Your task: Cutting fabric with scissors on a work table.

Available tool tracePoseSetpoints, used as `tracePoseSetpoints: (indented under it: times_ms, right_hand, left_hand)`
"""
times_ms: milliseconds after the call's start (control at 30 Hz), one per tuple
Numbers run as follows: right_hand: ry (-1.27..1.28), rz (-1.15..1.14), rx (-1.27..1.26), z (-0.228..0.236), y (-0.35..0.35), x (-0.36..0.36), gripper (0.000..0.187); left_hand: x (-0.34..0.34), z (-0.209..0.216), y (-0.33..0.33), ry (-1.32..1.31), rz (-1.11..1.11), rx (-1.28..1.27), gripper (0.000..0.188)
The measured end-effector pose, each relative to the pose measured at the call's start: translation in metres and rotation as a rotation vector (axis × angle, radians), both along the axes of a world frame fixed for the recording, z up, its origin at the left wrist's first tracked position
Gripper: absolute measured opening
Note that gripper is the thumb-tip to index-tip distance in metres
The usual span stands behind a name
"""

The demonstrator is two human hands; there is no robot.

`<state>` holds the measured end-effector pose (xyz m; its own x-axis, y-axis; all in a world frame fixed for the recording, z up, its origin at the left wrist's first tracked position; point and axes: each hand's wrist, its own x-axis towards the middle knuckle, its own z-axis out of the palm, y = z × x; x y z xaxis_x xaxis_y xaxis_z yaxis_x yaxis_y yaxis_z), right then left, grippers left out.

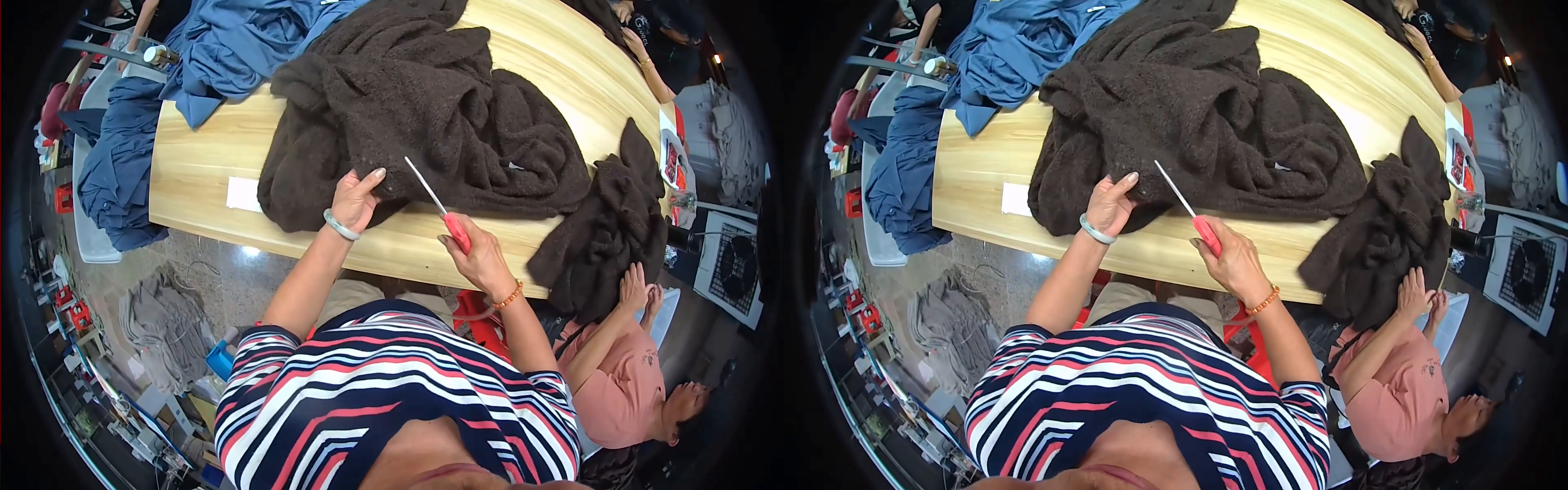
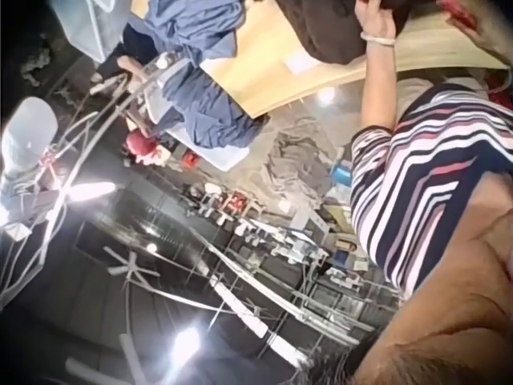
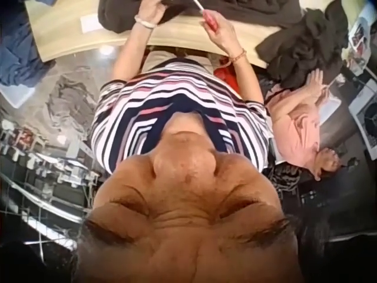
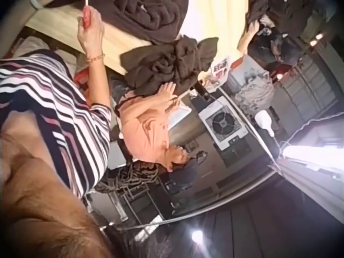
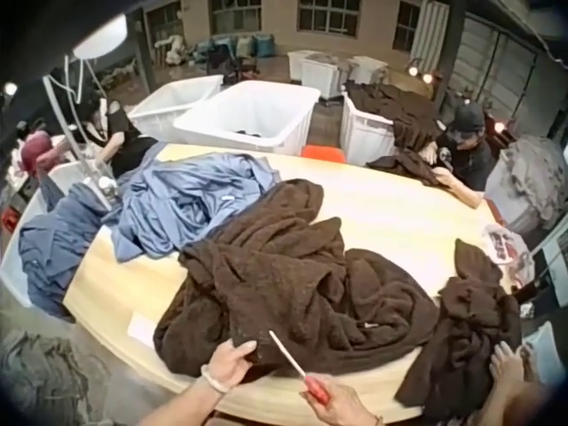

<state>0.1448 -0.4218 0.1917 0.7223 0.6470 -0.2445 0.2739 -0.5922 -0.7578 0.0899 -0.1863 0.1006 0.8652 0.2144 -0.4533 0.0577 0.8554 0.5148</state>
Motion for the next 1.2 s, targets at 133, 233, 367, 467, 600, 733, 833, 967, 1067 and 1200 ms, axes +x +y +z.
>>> tracePoseSetpoints:
  times_ms: [133,233,367,467,600,733,833,967,1067,1200]
  right_hand:
    - [0.044,0.247,-0.358,0.038,-0.018,-0.003,0.035]
    - [0.021,0.237,-0.346,0.041,-0.021,0.0,0.037]
    - [0.006,0.282,-0.306,0.04,-0.019,-0.001,0.036]
    - [-0.03,0.332,-0.338,0.039,-0.022,0.006,0.035]
    - [-0.076,0.273,-0.291,0.037,-0.018,0.008,0.034]
    - [-0.073,0.32,-0.258,0.029,-0.003,0.01,0.033]
    - [-0.098,0.311,-0.262,0.023,0.017,0.013,0.034]
    - [-0.141,0.355,-0.33,0.019,0.037,0.014,0.03]
    - [-0.111,0.357,-0.352,0.024,0.05,0.016,0.028]
    - [-0.072,0.42,-0.4,0.016,0.053,0.014,0.029]
  left_hand:
    - [-0.003,0.008,-0.012,0.057,0.13,0.094,0.026]
    - [-0.004,-0.006,-0.018,0.01,0.196,0.25,0.028]
    - [-0.008,-0.014,-0.027,0.057,0.242,0.235,0.031]
    - [-0.012,-0.017,-0.027,0.071,0.225,0.214,0.034]
    - [-0.005,-0.012,-0.002,0.152,0.176,0.113,0.028]
    - [-0.007,-0.026,0.028,0.114,0.165,0.047,0.026]
    - [-0.007,-0.035,0.032,0.09,0.167,0.117,0.021]
    - [-0.012,-0.036,0.025,0.102,0.203,0.202,0.015]
    - [-0.016,-0.043,0.029,0.106,0.216,0.21,0.014]
    - [-0.018,-0.035,0.028,0.085,0.176,0.178,0.012]
